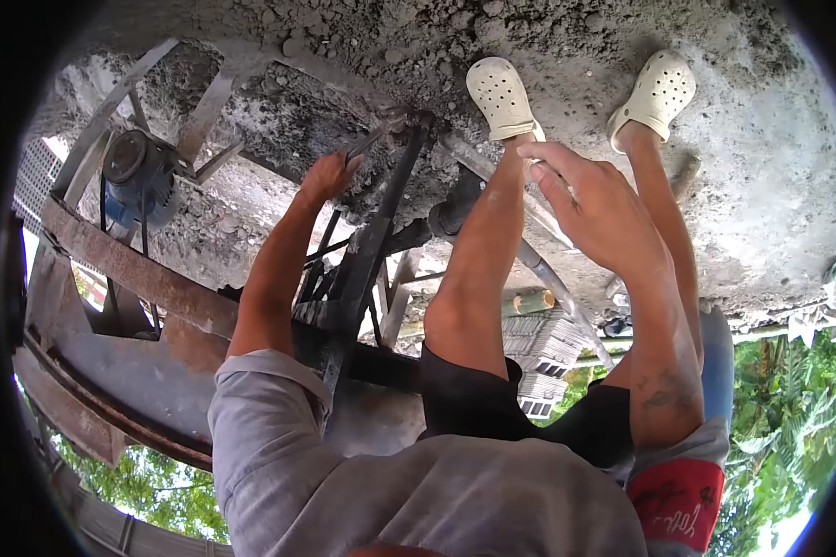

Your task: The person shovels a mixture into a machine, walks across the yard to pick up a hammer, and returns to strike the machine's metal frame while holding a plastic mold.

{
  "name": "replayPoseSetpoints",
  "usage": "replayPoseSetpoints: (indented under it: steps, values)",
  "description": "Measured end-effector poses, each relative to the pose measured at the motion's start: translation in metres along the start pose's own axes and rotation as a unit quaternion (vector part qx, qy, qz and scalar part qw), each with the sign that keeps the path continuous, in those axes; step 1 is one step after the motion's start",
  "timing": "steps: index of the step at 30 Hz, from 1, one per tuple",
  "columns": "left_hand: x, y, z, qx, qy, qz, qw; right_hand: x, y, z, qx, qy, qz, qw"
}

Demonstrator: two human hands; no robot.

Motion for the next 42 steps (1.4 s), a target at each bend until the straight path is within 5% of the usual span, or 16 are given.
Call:
replayPoseSetpoints:
  steps: [5,10,12,16,21,23,25,28,29,32,34,36,38,39,42]
  values:
    - [-0.003,-0.079,0.066,0.143,0.019,0.119,0.982,-0.008,0.005,-0.004,0.02,-0.022,0.013,0.999]
    - [0.005,-0.023,0.025,0.157,0.11,0.217,0.957,-0.011,-0.008,-0.01,0.003,0.019,-0.005,1.0]
    - [0.008,0.001,-0.013,-0.034,-0.039,-0.03,0.998,-0.013,-0.008,-0.008,-0.01,0.012,0.002,1.0]
    - [0.013,0.002,-0.017,-0.072,-0.034,-0.063,0.995,-0.015,-0.004,-0.005,0.004,0.0,0.007,1.0]
    - [0.001,-0.036,0.035,0.193,-0.074,0.124,0.97,-0.024,0.002,-0.015,0.011,0.013,-0.044,0.999]
    - [-0.03,-0.007,0.037,0.262,-0.117,0.213,0.934,-0.028,0.002,-0.025,0.036,0.052,-0.075,0.995]
    - [-0.061,0.019,0.055,0.398,-0.2,0.262,0.856,-0.031,0.004,-0.033,0.027,0.046,-0.084,0.995]
    - [-0.081,0.007,0.12,0.748,-0.247,0.331,0.52,-0.042,0.019,-0.022,0.028,0.029,-0.106,0.994]
    - [-0.078,-0.008,0.147,0.786,-0.258,0.338,0.449,-0.047,0.026,-0.01,-0.003,0.018,-0.083,0.996]
    - [-0.065,-0.023,0.199,0.85,-0.206,0.35,0.335,-0.058,0.036,0.03,0.05,0.015,-0.086,0.995]
    - [-0.04,-0.035,0.233,0.865,-0.187,0.344,0.314,-0.059,0.031,0.043,-0.154,0.097,-0.065,0.981]
    - [-0.019,-0.04,0.254,0.864,-0.137,0.386,0.292,-0.033,0.016,0.023,-0.199,0.117,-0.057,0.971]
    - [0.016,-0.046,0.277,0.866,-0.135,0.336,0.346,-0.002,-0.005,-0.002,-0.195,0.113,-0.061,0.972]
    - [0.035,-0.047,0.285,0.869,-0.129,0.347,0.327,0.013,-0.018,-0.01,-0.175,0.103,-0.064,0.977]
    - [0.089,-0.048,0.306,0.795,-0.113,0.359,0.476,0.048,-0.068,-0.031,-0.055,0.042,-0.043,0.997]
Point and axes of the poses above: each hand's wrist, its own x-axis away from the middle knuckle, its own y-axis out of the palm, z = x × y, the point moved 3 cm from there along -x, towards the middle knuckle, and after that the axes turned 15 degrees about y, right-handed, at the moved point
